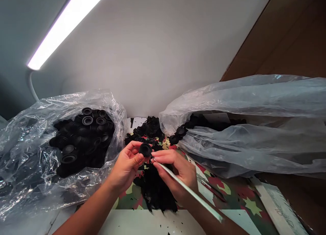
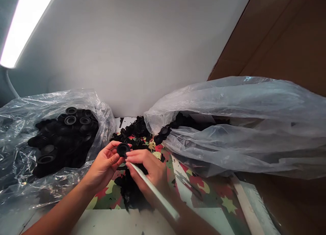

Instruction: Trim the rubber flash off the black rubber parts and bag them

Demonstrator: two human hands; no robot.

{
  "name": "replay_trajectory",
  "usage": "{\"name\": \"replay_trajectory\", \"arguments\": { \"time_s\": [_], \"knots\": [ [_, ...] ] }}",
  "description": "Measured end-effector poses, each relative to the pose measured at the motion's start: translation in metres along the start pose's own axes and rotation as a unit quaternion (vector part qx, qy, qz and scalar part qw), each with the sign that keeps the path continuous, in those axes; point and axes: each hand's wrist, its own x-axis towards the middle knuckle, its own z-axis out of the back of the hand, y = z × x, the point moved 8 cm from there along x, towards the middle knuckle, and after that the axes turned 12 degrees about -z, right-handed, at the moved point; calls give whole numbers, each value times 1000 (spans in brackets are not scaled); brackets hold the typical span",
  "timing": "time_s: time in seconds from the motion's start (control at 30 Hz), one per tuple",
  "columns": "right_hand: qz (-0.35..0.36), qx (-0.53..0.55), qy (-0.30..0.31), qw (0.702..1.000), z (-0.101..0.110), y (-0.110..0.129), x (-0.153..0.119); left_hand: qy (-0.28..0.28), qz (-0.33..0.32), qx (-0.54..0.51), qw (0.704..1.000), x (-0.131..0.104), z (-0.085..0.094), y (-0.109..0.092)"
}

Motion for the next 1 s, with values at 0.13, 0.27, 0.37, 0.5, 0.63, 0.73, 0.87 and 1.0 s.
{"name": "replay_trajectory", "arguments": {
  "time_s": [0.13, 0.27, 0.37, 0.5, 0.63, 0.73, 0.87, 1.0],
  "knots": [
    [50, -28, 8, 998, -8, 3, -4, 9, -22, 16, 1000, 1, -1, -2],
    [85, -71, 9, 994, -10, 5, -3, 10, -39, 33, 999, 1, 1, -3],
    [102, -92, 13, 991, -12, 6, -3, 4, -48, 52, 998, 1, 5, -2],
    [131, -134, 6, 982, -13, 10, -4, 1, -62, 87, 994, 2, 9, -3],
    [144, -156, 1, 977, -15, 12, -4, 17, -103, 127, 986, 3, 9, -9],
    [140, -171, -3, 975, -18, 13, -6, 32, -149, 155, 976, 1, 5, -14],
    [133, -213, -60, 966, -13, 11, -4, 30, -194, 160, 967, -3, 1, -18],
    [108, -206, -141, 962, 12, 1, 3, 22, -170, 112, 979, -2, 1, -17]
  ]
}}
